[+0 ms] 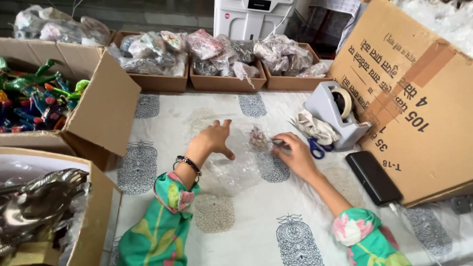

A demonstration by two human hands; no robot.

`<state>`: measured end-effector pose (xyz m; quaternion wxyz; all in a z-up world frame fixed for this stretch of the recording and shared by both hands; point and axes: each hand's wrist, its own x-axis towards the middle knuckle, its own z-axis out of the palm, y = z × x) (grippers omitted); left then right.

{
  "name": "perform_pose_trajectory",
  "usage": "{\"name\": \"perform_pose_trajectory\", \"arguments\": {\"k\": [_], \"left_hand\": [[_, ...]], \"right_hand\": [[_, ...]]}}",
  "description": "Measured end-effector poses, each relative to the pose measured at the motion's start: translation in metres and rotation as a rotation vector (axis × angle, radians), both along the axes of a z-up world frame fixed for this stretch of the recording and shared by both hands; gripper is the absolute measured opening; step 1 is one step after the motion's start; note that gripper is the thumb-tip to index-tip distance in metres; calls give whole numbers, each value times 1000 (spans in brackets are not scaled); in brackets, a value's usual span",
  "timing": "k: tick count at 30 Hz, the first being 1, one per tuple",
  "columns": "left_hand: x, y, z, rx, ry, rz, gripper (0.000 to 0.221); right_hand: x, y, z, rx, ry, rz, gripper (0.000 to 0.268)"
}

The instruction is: The person wraps small colorful figurines in bubble wrap at a table, folding the plastic around each item and placing the wrapped pieces into cardboard boxes. They tear pieces of bubble wrap, use scissors to cut the wrap, and reach into a box to pick the next unwrapped figurine.

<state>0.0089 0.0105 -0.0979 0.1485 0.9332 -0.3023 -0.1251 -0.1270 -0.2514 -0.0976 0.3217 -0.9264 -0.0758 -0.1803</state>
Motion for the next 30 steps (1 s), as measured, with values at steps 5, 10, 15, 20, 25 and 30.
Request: {"name": "perform_pose_trajectory", "arguments": {"k": [5, 10, 15, 20, 25, 30], "left_hand": [[3, 6, 10, 91, 86, 109, 138], [10, 3, -1, 94, 102, 113, 136], [10, -1, -10, 188, -29, 25, 144], [-6, -18, 2, 99, 24, -143, 141], [-21, -32, -3, 71, 9, -265, 144], [-25, -27, -7, -12, -37, -264, 150]], "right_hand": [[5, 28, -2, -68, -147, 34, 50], [16, 17, -7, -90, -122, -38, 56], [3, 8, 13, 234, -298, -201, 53], [-8, 16, 0, 36, -458, -3, 63], [-10, 29, 12, -58, -291, 172, 64], [-6, 26, 18, -14, -65, 59, 59]]}}
